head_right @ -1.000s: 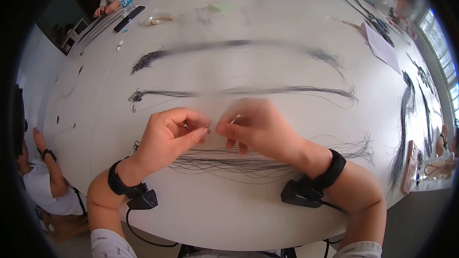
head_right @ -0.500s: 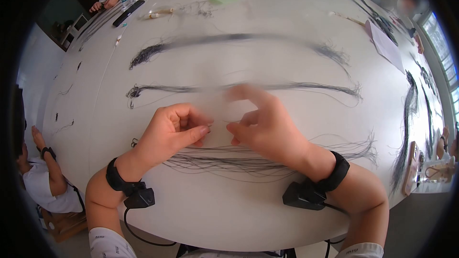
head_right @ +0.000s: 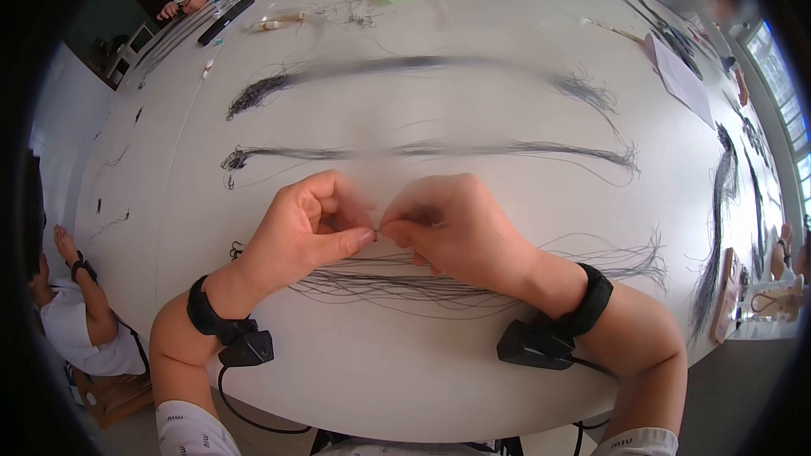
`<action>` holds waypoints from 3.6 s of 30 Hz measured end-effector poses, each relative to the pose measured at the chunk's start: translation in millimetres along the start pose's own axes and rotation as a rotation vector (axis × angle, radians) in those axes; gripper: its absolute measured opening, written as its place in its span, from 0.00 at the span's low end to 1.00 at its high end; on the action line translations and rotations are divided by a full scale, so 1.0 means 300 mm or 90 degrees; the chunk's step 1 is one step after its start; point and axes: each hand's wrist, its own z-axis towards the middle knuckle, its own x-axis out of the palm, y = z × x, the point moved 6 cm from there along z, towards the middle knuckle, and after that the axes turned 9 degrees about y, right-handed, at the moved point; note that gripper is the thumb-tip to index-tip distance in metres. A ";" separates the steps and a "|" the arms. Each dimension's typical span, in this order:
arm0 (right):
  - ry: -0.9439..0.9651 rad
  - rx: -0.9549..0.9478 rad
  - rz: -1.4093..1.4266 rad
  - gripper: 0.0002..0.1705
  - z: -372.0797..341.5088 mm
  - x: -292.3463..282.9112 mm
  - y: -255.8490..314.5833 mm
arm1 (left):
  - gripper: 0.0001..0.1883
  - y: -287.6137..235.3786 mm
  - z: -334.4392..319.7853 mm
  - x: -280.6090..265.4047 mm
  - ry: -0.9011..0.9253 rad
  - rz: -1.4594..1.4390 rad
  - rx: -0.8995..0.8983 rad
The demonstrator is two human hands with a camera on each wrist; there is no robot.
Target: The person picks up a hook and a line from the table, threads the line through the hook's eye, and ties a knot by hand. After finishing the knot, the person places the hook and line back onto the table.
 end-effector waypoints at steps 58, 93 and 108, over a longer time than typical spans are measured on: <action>0.030 -0.076 0.187 0.12 -0.018 0.019 0.035 | 0.03 -0.150 -0.068 0.010 -0.159 0.360 0.328; 0.064 -0.074 0.170 0.09 -0.034 0.037 0.048 | 0.06 -0.170 -0.091 0.026 -0.152 0.426 0.403; 0.006 -0.162 0.077 0.05 -0.047 0.032 0.063 | 0.06 -0.167 -0.088 0.044 -0.177 0.433 0.401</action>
